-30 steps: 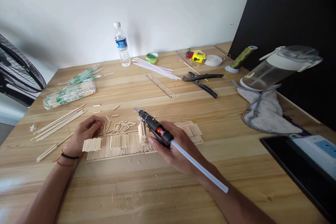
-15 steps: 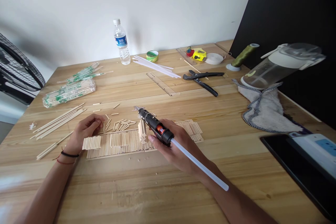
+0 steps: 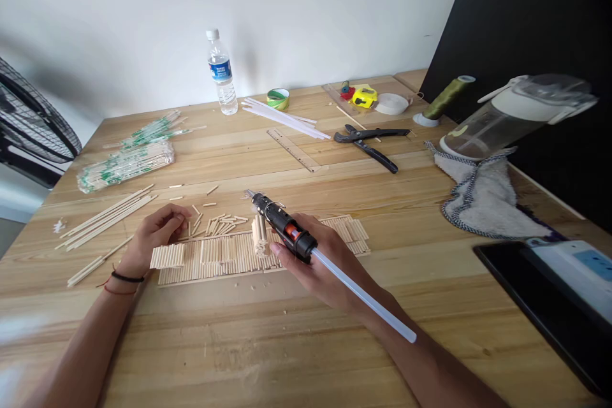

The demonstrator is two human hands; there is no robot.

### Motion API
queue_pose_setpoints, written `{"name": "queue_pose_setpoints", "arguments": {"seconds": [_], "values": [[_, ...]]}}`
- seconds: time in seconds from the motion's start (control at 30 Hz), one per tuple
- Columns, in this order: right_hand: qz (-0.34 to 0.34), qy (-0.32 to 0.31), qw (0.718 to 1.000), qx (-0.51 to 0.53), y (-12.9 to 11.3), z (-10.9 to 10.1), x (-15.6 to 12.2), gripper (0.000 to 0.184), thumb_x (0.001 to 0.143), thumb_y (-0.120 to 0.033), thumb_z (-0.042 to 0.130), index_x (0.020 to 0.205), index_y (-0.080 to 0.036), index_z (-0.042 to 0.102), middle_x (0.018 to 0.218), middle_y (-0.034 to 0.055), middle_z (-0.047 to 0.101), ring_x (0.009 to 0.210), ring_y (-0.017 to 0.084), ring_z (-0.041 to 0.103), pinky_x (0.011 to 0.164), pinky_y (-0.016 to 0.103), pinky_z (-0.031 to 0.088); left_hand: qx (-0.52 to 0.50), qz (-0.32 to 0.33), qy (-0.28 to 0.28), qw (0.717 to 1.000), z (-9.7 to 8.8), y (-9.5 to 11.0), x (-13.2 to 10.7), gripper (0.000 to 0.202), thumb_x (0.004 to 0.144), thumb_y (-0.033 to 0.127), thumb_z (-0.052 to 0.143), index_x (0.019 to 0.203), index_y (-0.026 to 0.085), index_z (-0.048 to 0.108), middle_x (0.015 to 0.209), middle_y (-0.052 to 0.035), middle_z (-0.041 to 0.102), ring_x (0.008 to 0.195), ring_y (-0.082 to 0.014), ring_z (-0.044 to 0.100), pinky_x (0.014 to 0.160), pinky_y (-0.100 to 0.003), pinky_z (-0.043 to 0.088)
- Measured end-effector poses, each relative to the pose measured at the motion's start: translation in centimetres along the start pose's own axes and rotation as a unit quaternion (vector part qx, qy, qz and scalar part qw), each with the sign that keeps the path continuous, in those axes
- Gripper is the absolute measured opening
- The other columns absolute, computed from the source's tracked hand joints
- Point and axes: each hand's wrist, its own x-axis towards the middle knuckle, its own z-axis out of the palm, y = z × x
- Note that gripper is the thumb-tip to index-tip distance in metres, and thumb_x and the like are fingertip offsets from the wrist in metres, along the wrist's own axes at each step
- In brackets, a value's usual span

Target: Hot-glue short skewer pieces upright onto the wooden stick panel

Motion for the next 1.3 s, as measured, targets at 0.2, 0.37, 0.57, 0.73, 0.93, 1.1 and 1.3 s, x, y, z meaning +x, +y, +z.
{"name": "queue_pose_setpoints", "arguments": {"seconds": [0.2,0.37,0.57,0.73,0.93,1.1,1.3], "values": [[-0.002,0.000,1.000,0.001,0.1,0.0,0.0,0.018,0.098,-0.024,0.061,0.085,-0.025,0.047,0.077,-0.0016,0.056,0.074,0.019,0.056,0.071,0.031,0.042,-0.002,-0.005,0.003,1.000,0.2,0.3,-0.2,0.030,0.083,0.049,0.078,0.090,0.019,0.076,0.071,-0.0009,0.061,0.060,-0.0120,0.051,0.052,-0.022,0.037],[0.003,0.000,1.000,0.003,-0.1,-0.1,-0.1,0.020,0.097,-0.023,0.062,0.084,-0.025,0.047,0.078,-0.0010,0.058,0.076,0.019,0.058,0.072,0.031,0.043,-0.008,-0.005,0.007,1.000,0.3,0.4,-0.1,0.028,0.083,0.047,0.079,0.089,0.020,0.076,0.070,-0.0015,0.061,0.061,-0.0129,0.052,0.052,-0.023,0.038],[0.018,-0.004,1.000,-0.002,-0.2,-0.2,-0.2,0.017,0.098,-0.025,0.062,0.087,-0.025,0.049,0.084,0.0010,0.064,0.084,0.021,0.063,0.073,0.032,0.046,-0.004,-0.010,0.016,1.000,0.5,1.0,-0.2,0.028,0.077,0.045,0.082,0.085,0.019,0.077,0.071,-0.0021,0.063,0.064,-0.0138,0.054,0.053,-0.023,0.040],[0.012,-0.010,1.000,-0.010,-0.3,-0.2,-0.1,0.019,0.098,-0.024,0.061,0.085,-0.025,0.048,0.082,0.0009,0.063,0.082,0.021,0.062,0.072,0.032,0.045,0.001,-0.010,0.018,1.000,0.6,1.4,-0.2,0.029,0.075,0.045,0.083,0.085,0.019,0.077,0.071,-0.0018,0.064,0.062,-0.0132,0.054,0.052,-0.023,0.039],[-0.005,-0.007,1.000,-0.007,-0.4,-0.3,0.1,0.018,0.098,-0.023,0.060,0.085,-0.025,0.047,0.079,-0.0002,0.059,0.076,0.019,0.058,0.071,0.031,0.043,0.000,-0.009,0.014,1.000,0.4,1.0,-0.2,0.029,0.077,0.045,0.082,0.088,0.019,0.077,0.070,-0.0011,0.062,0.060,-0.0128,0.054,0.052,-0.023,0.038],[0.002,-0.011,1.000,-0.011,-0.2,-0.2,0.1,0.018,0.098,-0.025,0.060,0.085,-0.025,0.047,0.077,-0.0007,0.056,0.073,0.019,0.055,0.070,0.031,0.042,-0.001,-0.004,0.004,1.000,0.3,0.7,-0.1,0.027,0.079,0.044,0.081,0.089,0.019,0.077,0.070,-0.0010,0.062,0.059,-0.0124,0.052,0.051,-0.023,0.037],[0.005,-0.012,1.000,-0.023,-0.2,-0.2,-0.1,0.020,0.098,-0.026,0.060,0.084,-0.025,0.047,0.077,0.0002,0.058,0.075,0.020,0.056,0.070,0.031,0.043,0.000,-0.002,0.009,1.000,0.5,1.1,-0.2,0.030,0.076,0.047,0.083,0.087,0.020,0.077,0.070,-0.0017,0.062,0.061,-0.0134,0.052,0.052,-0.024,0.038]]}}
